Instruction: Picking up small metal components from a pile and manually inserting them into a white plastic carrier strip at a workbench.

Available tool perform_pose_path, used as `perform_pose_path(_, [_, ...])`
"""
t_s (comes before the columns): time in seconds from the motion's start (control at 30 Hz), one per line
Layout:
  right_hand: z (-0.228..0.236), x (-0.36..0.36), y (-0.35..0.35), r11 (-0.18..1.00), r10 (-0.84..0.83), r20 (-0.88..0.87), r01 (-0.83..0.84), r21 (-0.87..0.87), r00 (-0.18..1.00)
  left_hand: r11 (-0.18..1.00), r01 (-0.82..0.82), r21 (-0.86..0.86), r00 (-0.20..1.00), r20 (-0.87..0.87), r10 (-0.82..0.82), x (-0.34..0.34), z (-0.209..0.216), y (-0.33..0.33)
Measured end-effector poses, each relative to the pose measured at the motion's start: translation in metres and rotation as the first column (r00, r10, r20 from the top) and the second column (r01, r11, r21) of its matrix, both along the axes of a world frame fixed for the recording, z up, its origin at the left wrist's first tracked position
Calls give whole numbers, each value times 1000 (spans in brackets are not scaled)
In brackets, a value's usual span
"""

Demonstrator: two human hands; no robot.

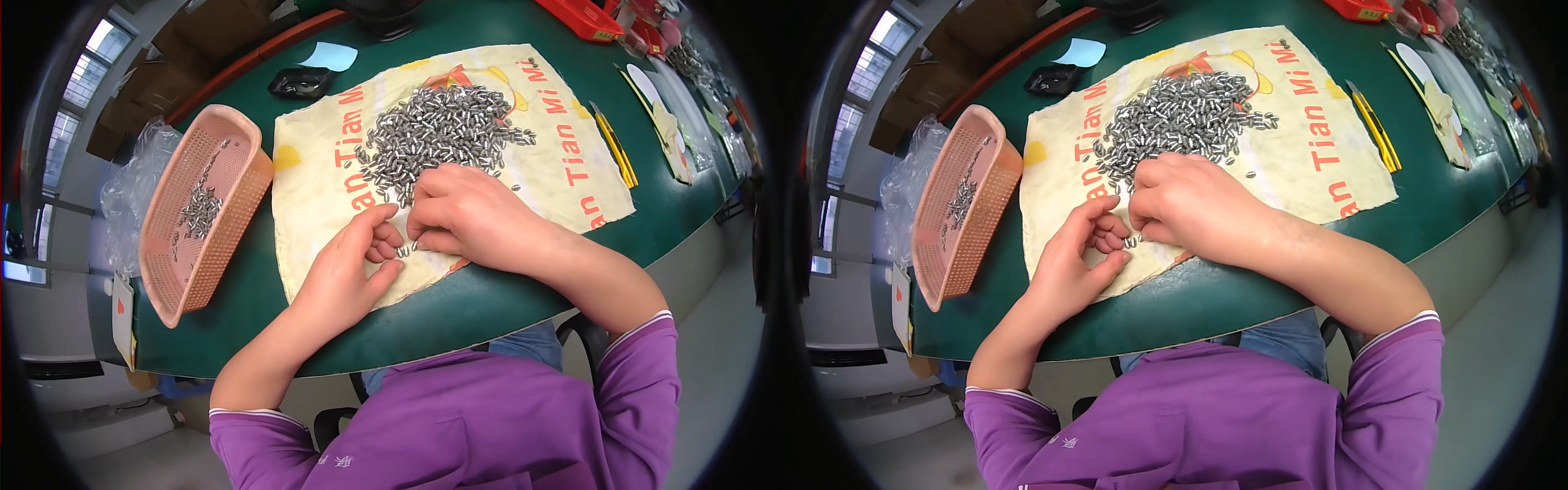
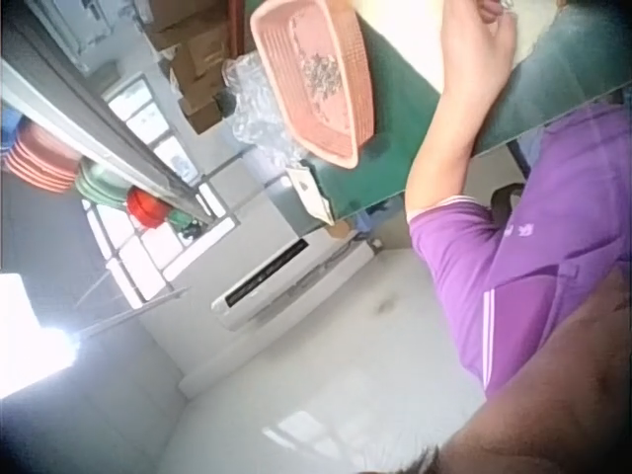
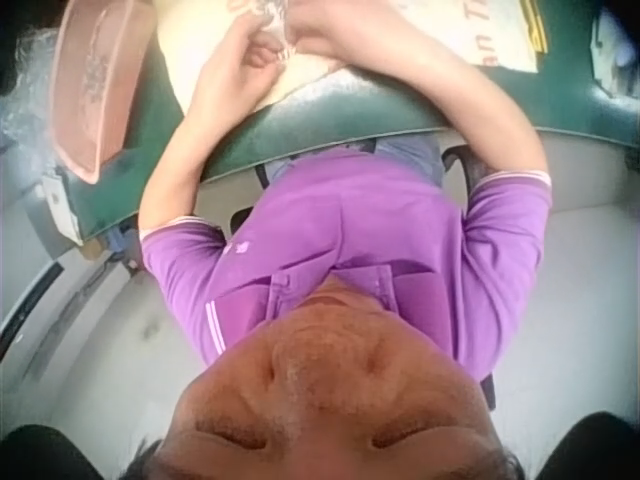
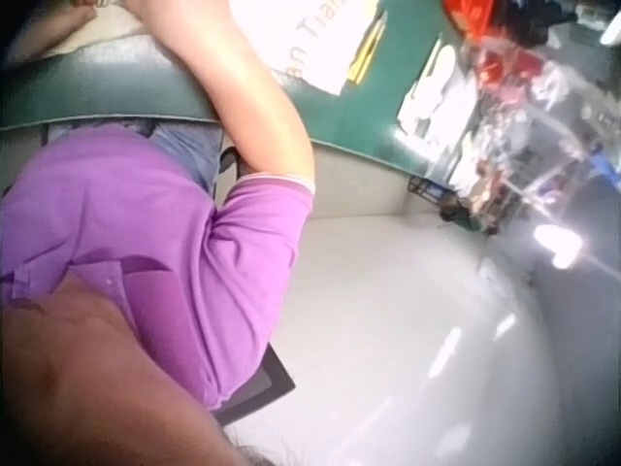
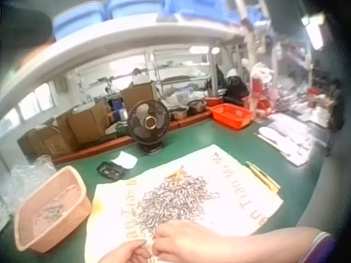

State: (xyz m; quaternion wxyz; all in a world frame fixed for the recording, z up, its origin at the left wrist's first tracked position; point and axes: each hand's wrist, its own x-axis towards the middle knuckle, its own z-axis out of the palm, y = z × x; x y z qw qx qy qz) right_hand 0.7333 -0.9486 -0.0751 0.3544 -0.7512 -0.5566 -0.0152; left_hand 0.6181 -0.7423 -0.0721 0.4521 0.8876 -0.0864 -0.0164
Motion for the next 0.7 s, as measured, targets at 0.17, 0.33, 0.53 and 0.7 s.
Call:
perform_pose_path(0.17, [1, -3, 2, 999, 5, -14, -5, -46, 1000, 991, -68, -118, 993, 87, 78, -2, -5, 4])
perform_pose_path(0.33, [6, -1, 2, 996, -90, 40, 89, 6, 995, 991, -110, 79, 972, 218, 91, 9, -7, 16])
perform_pose_path(0.53, [26, 14, -17, 976, -200, 51, 204, -81, 978, 989, -81, 126, 967, 249, 48, 10, -7, 15])
perform_pose_path(0.7, [22, 13, -17, 982, -131, 53, 137, -133, 990, 980, -75, 184, 983, 180, 41, 7, 3, 12])
